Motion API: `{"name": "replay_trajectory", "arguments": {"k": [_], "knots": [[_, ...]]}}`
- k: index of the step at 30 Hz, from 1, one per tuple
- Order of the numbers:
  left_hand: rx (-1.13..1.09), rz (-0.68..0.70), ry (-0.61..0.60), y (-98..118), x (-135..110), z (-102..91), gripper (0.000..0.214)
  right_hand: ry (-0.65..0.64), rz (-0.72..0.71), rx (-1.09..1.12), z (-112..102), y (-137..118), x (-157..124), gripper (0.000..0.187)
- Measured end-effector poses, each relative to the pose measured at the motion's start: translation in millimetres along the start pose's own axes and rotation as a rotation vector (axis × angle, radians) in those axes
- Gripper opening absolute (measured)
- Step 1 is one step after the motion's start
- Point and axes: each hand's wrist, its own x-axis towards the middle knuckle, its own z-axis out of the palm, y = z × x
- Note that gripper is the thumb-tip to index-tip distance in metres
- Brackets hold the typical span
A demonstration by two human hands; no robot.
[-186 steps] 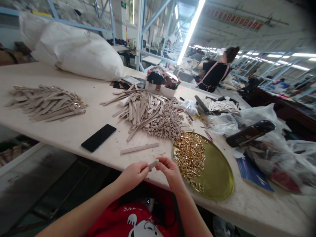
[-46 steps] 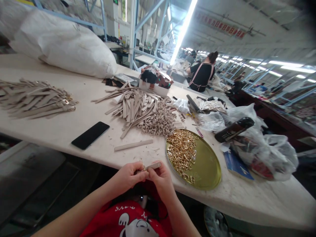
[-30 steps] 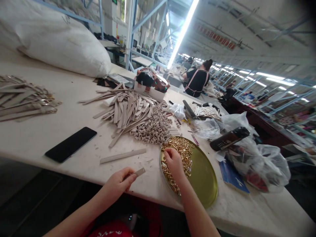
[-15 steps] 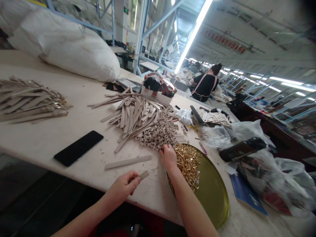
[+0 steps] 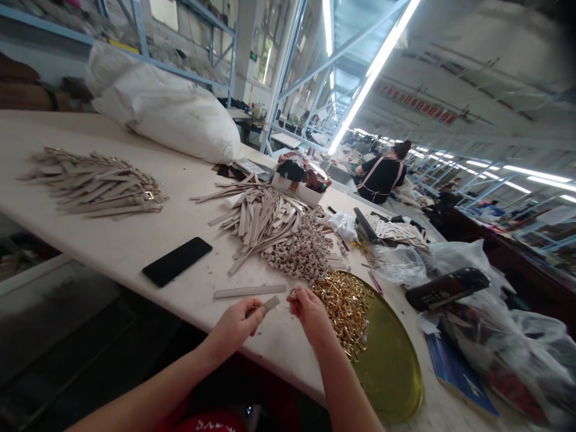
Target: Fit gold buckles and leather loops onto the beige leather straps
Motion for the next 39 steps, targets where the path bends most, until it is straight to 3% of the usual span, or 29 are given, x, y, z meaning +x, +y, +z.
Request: {"name": "replay_trajectory", "arguments": {"k": [3,5,10,15,20,23,30,35,39], "knots": [[-0.024,0.044,0.01,8,-3,0.5,0.032,-0.126,0.196,0.562,17,-15,-24,0.033],[0.0,0.063,-0.01,11,-7,-0.4,0.031,-0.112,0.226,0.685,25,-20,-34,0.032],[0.215,0.048,-0.046,11,-18,-5.9,0.025,0.01,0.086,0.455,30,-16,-42,0.03],[0.354,0.02,-0.107,16,-19,-11.2,0.024,-0.009,-0.002,0.259,29,-10,-45,0.025],[0.36,-0.084,-0.245,18,-12,-14.3,0.024,-0.102,0.135,0.449,30,-11,-52,0.021],[0.31,-0.095,-0.285,15,-10,-10.1,0.028,-0.164,0.165,0.454,34,-10,-53,0.021],[0.087,-0.038,-0.212,10,-9,-2.7,0.024,-0.085,0.226,0.67,37,-2,-55,0.024],[0.008,-0.055,-0.189,6,-8,-1.3,0.023,-0.071,0.232,0.764,36,-11,-67,0.023],[0.042,-0.123,-0.206,9,-12,-0.2,0.026,-0.186,0.292,0.705,37,-19,-73,0.021]]}}
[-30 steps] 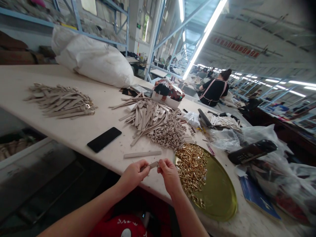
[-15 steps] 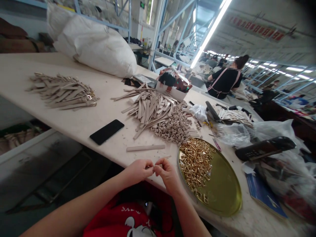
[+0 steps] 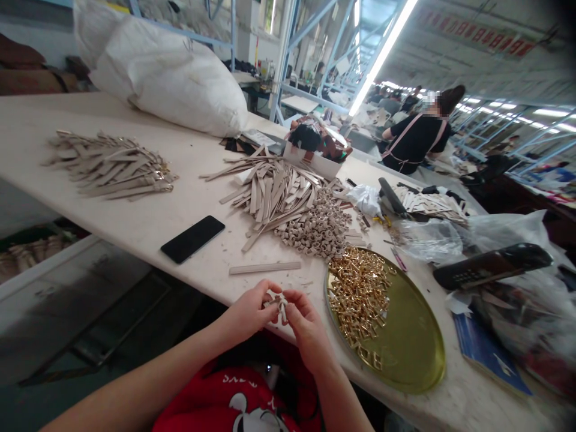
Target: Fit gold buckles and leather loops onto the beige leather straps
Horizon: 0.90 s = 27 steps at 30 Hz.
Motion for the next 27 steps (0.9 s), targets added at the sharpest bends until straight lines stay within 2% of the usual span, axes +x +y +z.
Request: {"name": "replay_trajectory", "arguments": {"k": [3,5,7,11,14,17,19,23,27], "knots": [[0.123,-0.027,0.045,0,-4,-1.1,0.029,-0.098,0.161,0.035,1,0,-2,0.025],[0.223,-0.037,0.105,-1,-6,-2.1,0.028,-0.117,0.208,0.09,0,2,-3,0.021],[0.281,-0.051,0.116,-2,-9,-2.6,0.026,-0.137,0.208,0.148,0,3,-5,0.019],[0.19,-0.039,0.002,-2,-20,-4.0,0.029,-0.132,0.142,0.169,1,0,-11,0.024],[0.076,0.004,-0.076,0,-30,-6.6,0.026,0.02,0.019,-0.012,2,-4,-15,0.027],[0.062,0.023,-0.097,3,-36,-7.1,0.024,0.172,-0.14,-0.199,2,-4,-18,0.025],[0.071,0.028,-0.09,6,-37,-4.7,0.026,0.157,-0.172,-0.261,2,-3,-20,0.022],[0.082,0.019,-0.114,11,-37,2.4,0.032,0.014,-0.147,-0.457,-2,1,-26,0.021],[0.059,-0.027,-0.154,7,-34,1.1,0.042,0.013,-0.177,-0.574,-10,7,-29,0.016]]}}
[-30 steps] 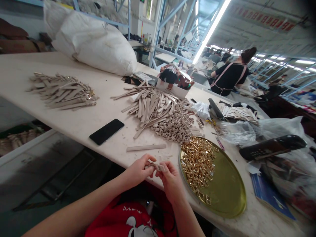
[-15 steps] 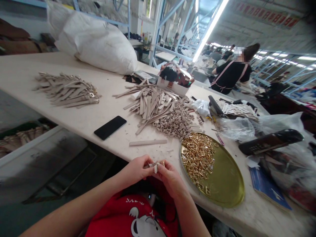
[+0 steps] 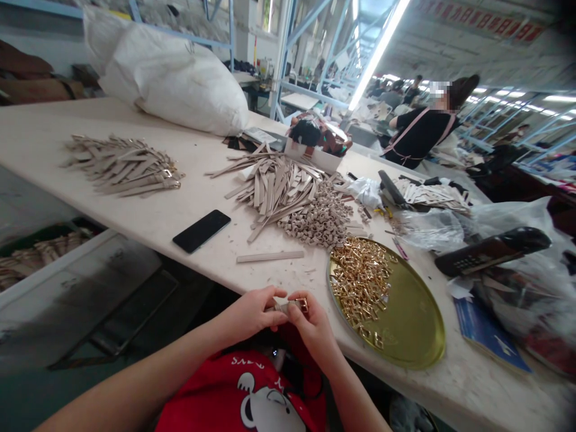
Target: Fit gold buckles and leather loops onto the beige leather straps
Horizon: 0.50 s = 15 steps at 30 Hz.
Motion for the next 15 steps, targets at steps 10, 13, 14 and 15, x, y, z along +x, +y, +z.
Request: {"name": "replay_trajectory", "arguments": {"k": [10,13,14,15], "knots": [[0.113,-0.07,-0.039,-9,9,-2.6,0.031,-0.097,-0.125,-0.296,-8,4,2,0.006],[0.204,-0.052,-0.041,-5,14,-3.7,0.032,-0.113,-0.171,-0.401,-12,-2,5,0.006],[0.211,-0.043,-0.048,-4,16,-5.1,0.033,-0.11,-0.177,-0.422,-13,-3,7,0.007],[0.211,-0.032,-0.055,-3,18,-6.9,0.033,-0.106,-0.174,-0.433,-14,-3,9,0.008]]}}
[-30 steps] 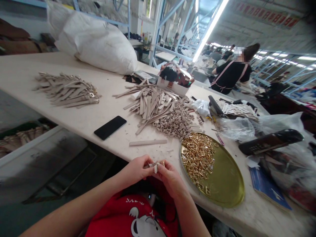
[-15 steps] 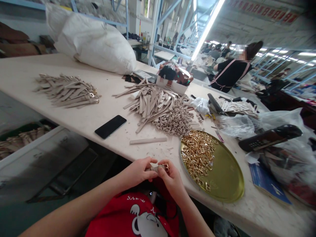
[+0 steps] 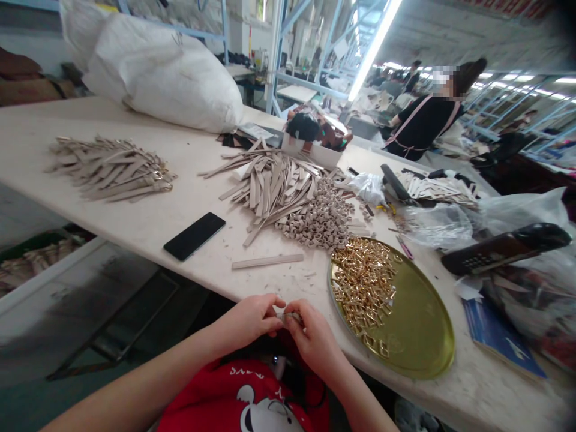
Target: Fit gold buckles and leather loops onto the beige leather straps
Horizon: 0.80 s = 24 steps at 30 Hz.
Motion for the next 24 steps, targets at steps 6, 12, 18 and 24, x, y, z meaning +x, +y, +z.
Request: {"name": "replay_trajectory", "arguments": {"k": [6,12,18,24], "knots": [[-0.008,0.035,0.01,3,25,-7.6,0.031,0.064,0.073,0.138,4,19,18,0.01],[0.096,0.064,0.098,3,61,0.8,0.034,0.203,0.142,0.23,9,43,39,0.02],[0.476,0.118,0.28,0,97,-27.9,0.025,0.352,0.127,-0.263,12,57,49,0.025],[0.692,0.072,0.385,-7,110,-51.5,0.012,0.443,0.072,-0.367,12,59,53,0.025]]}}
